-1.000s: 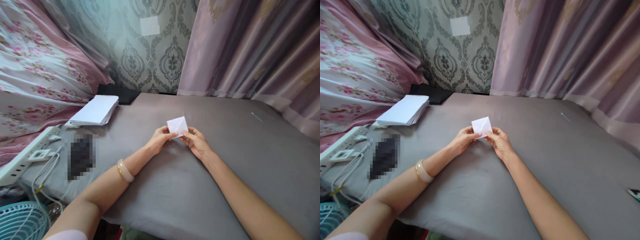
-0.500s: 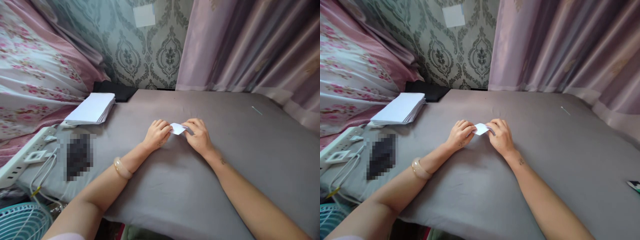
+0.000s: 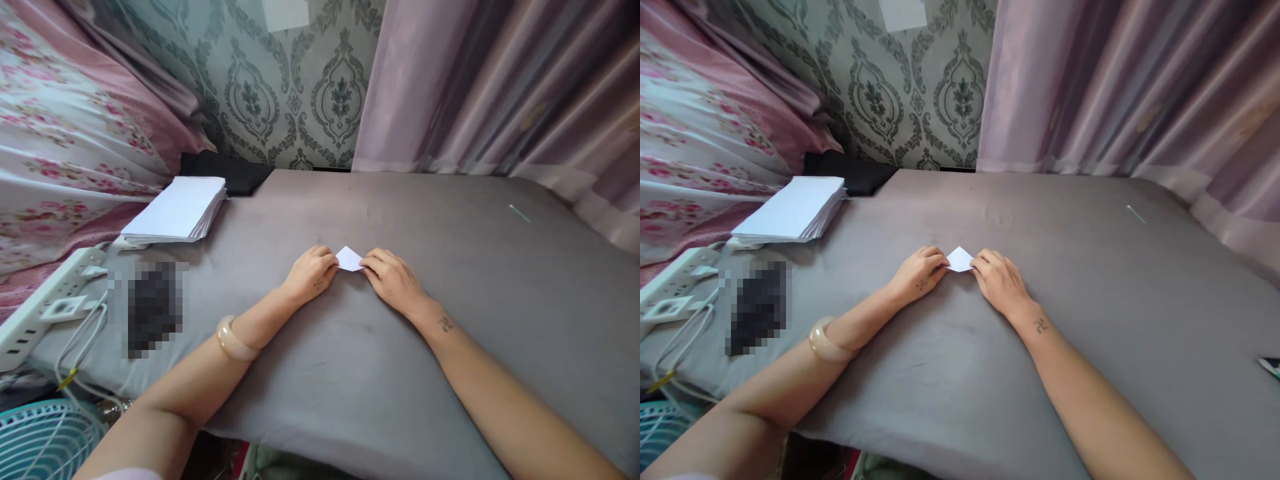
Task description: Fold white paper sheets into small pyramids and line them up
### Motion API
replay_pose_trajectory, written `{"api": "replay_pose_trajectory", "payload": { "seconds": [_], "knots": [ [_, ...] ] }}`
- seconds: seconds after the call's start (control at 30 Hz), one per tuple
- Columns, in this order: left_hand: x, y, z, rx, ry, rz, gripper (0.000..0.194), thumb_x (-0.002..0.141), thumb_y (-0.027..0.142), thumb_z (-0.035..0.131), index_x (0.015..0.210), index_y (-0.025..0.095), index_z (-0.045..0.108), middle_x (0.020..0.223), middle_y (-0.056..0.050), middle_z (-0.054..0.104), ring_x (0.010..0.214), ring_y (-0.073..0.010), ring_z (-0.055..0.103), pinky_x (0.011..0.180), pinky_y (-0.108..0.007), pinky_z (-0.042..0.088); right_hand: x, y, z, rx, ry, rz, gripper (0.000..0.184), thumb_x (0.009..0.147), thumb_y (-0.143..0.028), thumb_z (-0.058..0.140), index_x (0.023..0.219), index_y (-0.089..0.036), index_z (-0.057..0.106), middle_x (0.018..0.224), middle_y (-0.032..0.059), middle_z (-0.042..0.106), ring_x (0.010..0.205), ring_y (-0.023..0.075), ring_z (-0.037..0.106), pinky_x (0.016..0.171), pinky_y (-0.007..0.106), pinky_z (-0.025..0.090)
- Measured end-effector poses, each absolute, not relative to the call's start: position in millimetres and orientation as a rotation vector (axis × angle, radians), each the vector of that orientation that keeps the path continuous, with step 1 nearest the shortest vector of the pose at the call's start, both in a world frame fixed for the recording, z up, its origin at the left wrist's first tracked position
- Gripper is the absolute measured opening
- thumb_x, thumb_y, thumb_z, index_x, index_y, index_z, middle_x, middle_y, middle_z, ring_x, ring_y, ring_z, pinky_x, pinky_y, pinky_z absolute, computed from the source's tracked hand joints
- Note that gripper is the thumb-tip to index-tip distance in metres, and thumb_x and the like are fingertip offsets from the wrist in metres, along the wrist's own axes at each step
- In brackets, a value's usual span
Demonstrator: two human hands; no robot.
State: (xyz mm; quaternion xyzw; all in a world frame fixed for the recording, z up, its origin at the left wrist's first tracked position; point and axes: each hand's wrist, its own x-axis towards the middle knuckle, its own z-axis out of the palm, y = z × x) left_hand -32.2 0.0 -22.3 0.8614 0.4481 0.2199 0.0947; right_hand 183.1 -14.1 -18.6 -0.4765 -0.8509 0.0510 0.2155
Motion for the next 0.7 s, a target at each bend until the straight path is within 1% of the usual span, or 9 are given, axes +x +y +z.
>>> {"api": "replay_pose_trajectory", "payload": {
  "seconds": [0.07, 0.13, 0.23, 0.4, 0.5, 0.7],
  "knots": [
    [-34.2, -0.3, -22.4, 2.349, 1.403, 0.728, 0.013, 0.086, 0.025, 0.057, 0.085, 0.018, 0.068, 0.089, -0.007, 0.064, 0.086, -0.0198, 0.058, 0.078, -0.031, 0.046, 184.6, -11.1, -19.7, -1.362, -2.243, 0.308, 0.02, 0.091, -0.029, 0.051, 0.094, -0.022, 0.07, 0.101, 0.007, 0.064, 0.092, 0.0208, 0.059, 0.08, 0.035, 0.045],
    [-35.1, 0.4, -19.8, 2.159, 1.459, 0.768, 0.014, 0.083, 0.028, 0.063, 0.079, 0.017, 0.069, 0.083, -0.006, 0.063, 0.078, -0.0174, 0.058, 0.074, -0.03, 0.046, 185.3, -7.3, -20.3, -1.414, -2.118, 0.453, 0.02, 0.089, -0.034, 0.055, 0.088, -0.023, 0.071, 0.102, 0.0059, 0.064, 0.087, 0.0189, 0.061, 0.078, 0.034, 0.046],
    [-34.4, 2.1, -13.7, 1.962, 1.538, 0.762, 0.017, 0.082, 0.03, 0.064, 0.077, 0.015, 0.07, 0.082, -0.006, 0.062, 0.07, -0.0145, 0.057, 0.071, -0.029, 0.046, 184.4, -2.2, -20.8, -1.48, -1.983, 0.551, 0.023, 0.087, -0.037, 0.056, 0.082, -0.022, 0.072, 0.103, 0.0061, 0.064, 0.079, 0.0167, 0.06, 0.076, 0.034, 0.047],
    [-30.4, 3.2, -8.9, 1.889, 1.648, 0.707, 0.02, 0.082, 0.031, 0.062, 0.074, 0.014, 0.069, 0.083, -0.006, 0.059, 0.072, -0.0154, 0.056, 0.075, -0.031, 0.046, 179.0, 2.1, -22.9, -1.545, -1.903, 0.51, 0.024, 0.083, -0.037, 0.058, 0.073, -0.019, 0.069, 0.102, 0.008, 0.064, 0.073, 0.0152, 0.059, 0.078, 0.035, 0.047],
    [-28.2, 3.4, -9.1, 1.878, 1.68, 0.701, 0.019, 0.082, 0.029, 0.063, 0.072, 0.014, 0.067, 0.086, -0.007, 0.058, 0.073, -0.0157, 0.056, 0.077, -0.032, 0.047, 175.7, 3.5, -25.2, -1.581, -1.885, 0.457, 0.023, 0.083, -0.036, 0.058, 0.068, -0.019, 0.065, 0.1, 0.008, 0.063, 0.069, 0.0144, 0.057, 0.076, 0.034, 0.047],
    [-26.7, 6.1, -10.5, 1.862, 1.712, 0.669, 0.018, 0.081, 0.028, 0.063, 0.069, 0.015, 0.063, 0.087, -0.007, 0.057, 0.076, -0.0169, 0.055, 0.08, -0.034, 0.046, 174.3, 7.3, -29.0, -1.625, -1.875, 0.432, 0.021, 0.08, -0.036, 0.062, 0.067, -0.02, 0.061, 0.096, 0.0063, 0.062, 0.07, 0.0151, 0.057, 0.075, 0.034, 0.047]
  ]
}}
